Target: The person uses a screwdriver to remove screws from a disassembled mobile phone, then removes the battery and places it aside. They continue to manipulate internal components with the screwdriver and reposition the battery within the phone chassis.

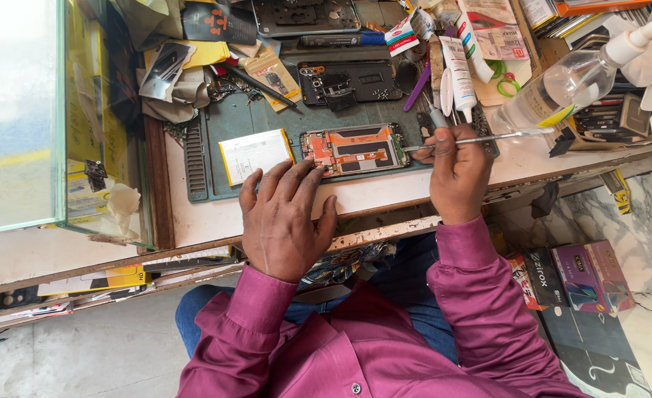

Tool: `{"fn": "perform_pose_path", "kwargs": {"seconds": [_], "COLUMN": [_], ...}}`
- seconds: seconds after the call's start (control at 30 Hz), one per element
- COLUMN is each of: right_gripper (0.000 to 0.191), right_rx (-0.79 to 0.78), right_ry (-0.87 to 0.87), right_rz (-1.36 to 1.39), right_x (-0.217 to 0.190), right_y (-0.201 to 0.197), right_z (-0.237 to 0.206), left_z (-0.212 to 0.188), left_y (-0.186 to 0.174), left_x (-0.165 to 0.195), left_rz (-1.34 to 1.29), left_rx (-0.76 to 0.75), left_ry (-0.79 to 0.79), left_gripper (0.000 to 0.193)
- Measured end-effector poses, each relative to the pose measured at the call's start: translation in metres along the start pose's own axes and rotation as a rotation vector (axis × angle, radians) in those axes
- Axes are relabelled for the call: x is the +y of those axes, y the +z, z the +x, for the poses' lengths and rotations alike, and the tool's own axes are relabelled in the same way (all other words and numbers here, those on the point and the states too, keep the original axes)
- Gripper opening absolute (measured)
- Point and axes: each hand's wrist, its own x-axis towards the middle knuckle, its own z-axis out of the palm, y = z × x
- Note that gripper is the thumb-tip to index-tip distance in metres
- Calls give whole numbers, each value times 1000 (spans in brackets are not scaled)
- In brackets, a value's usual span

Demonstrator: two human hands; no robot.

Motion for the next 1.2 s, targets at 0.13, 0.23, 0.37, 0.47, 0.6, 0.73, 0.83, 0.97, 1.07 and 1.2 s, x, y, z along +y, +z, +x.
{"fn": "perform_pose_path", "kwargs": {"seconds": [0.13,0.23,0.37,0.47,0.6,0.73,0.83,0.97,1.07,1.2], "right_gripper": [35,40,35,24,19,23,31,28,28,34], "right_rx": [6,-10,-27,-101,-186,-167,-130,-159,-151,-223], "right_ry": [26,-3,45,-58,-102,-113,-170,-159,-229,-400], "right_rz": [79,66,-61,-534,-713,-824,-815,-902,-1004,-937], "right_x": [6,5,-7,-20,-28,-25,-25,-38,-56,-81], "right_y": [-3,-4,-9,-15,-12,-12,-11,-9,-8,8], "right_z": [-3,-2,15,36,45,35,32,39,54,106], "left_z": [0,0,2,2,1,1,0,0,0,1], "left_y": [-1,-2,-3,-4,-4,-2,-2,-2,-2,-3], "left_x": [1,0,1,1,1,0,0,0,0,1], "left_rz": [-3,-3,3,-15,-31,-18,-22,-35,-40,-42], "left_rx": [5,3,1,1,16,-2,0,12,19,18], "left_ry": [-1,2,-2,-3,-1,-12,-5,7,10,6], "left_gripper": [43,43,42,42,43,44,45,45,46,49]}}
